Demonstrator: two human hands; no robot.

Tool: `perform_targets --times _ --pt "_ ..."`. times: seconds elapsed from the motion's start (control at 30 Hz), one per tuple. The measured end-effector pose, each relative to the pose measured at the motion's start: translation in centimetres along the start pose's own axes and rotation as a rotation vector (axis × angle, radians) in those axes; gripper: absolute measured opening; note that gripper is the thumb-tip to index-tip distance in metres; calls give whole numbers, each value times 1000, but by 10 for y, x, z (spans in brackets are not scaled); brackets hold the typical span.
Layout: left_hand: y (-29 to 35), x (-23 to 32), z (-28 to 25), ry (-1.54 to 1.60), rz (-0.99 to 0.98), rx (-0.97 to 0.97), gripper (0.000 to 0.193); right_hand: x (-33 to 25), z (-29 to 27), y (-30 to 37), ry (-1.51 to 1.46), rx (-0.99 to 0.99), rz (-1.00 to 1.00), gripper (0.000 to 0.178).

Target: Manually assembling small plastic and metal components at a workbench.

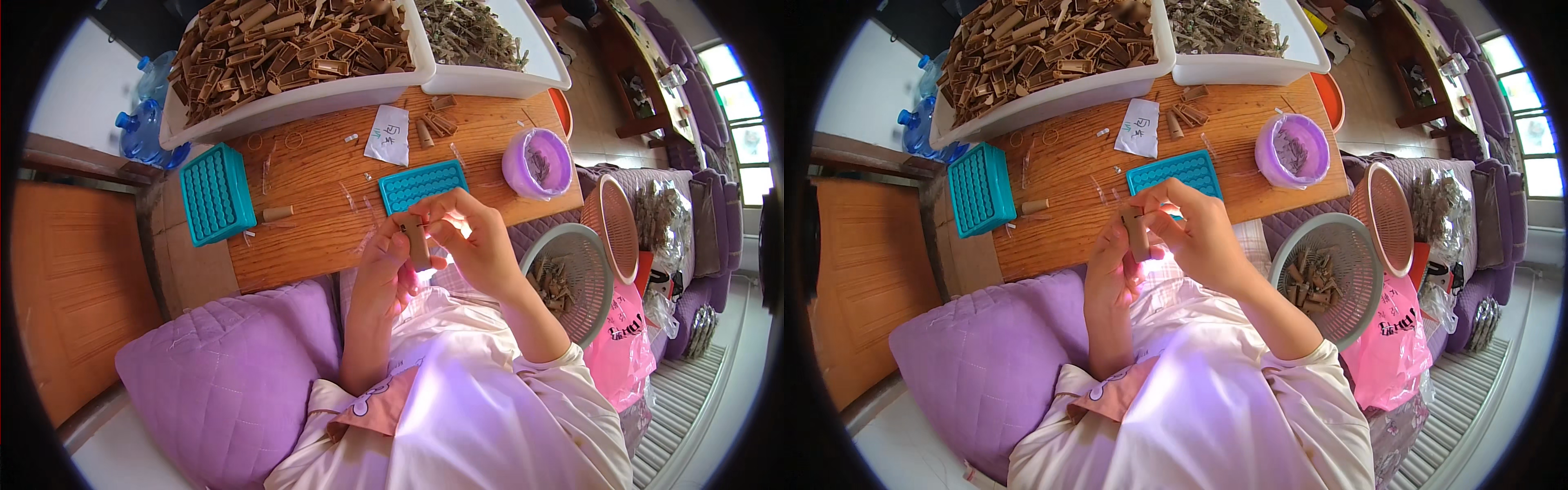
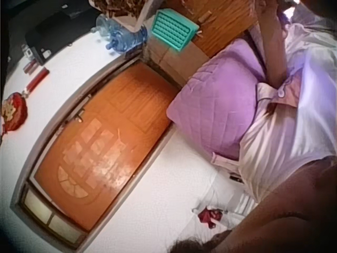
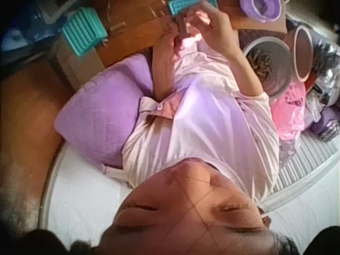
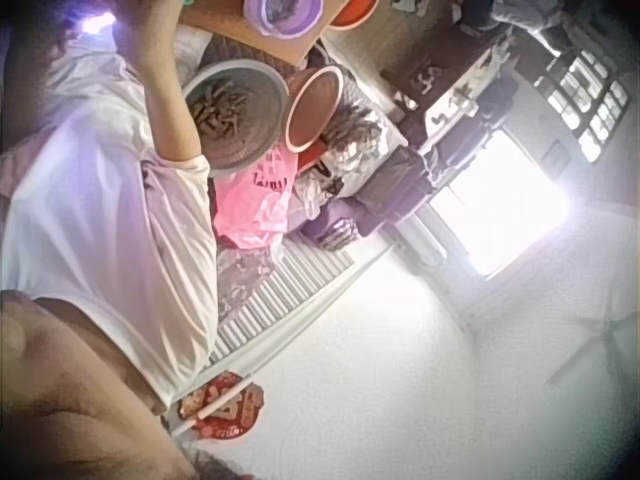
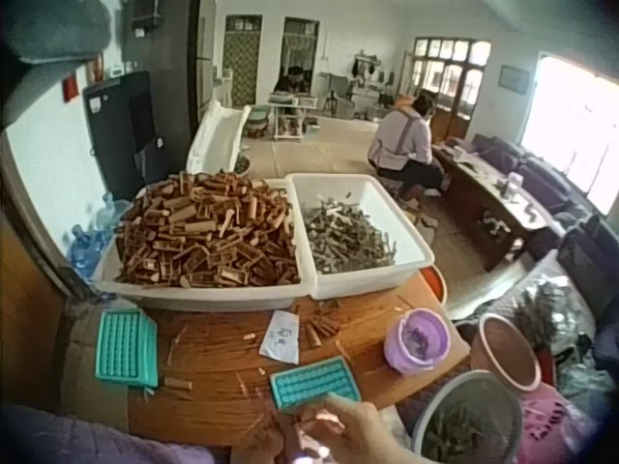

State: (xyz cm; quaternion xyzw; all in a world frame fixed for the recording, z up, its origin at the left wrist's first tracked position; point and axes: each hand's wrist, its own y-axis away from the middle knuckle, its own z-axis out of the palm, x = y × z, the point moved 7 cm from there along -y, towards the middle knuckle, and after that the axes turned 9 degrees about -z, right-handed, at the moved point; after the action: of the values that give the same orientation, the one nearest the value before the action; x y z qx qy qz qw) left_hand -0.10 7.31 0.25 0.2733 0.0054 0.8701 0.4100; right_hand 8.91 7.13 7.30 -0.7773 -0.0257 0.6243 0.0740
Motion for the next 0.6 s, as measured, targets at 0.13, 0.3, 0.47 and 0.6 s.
perform_targets --times 0.13,0.3,0.47,0.6 --pt "-2 0 -3 -83 9 14 46 11 2 1 29 10 17 3" --pt "-3 -2 -9 -25 -35 91 45 23 3 -4 -41 -98 31 5" --pt "-6 -4 -16 -138 -32 98 42 46 1 -2 -113 -127 238 7" --pt "-5 -5 -17 -34 -68 110 34 44 5 -4 -171 -161 236 5"
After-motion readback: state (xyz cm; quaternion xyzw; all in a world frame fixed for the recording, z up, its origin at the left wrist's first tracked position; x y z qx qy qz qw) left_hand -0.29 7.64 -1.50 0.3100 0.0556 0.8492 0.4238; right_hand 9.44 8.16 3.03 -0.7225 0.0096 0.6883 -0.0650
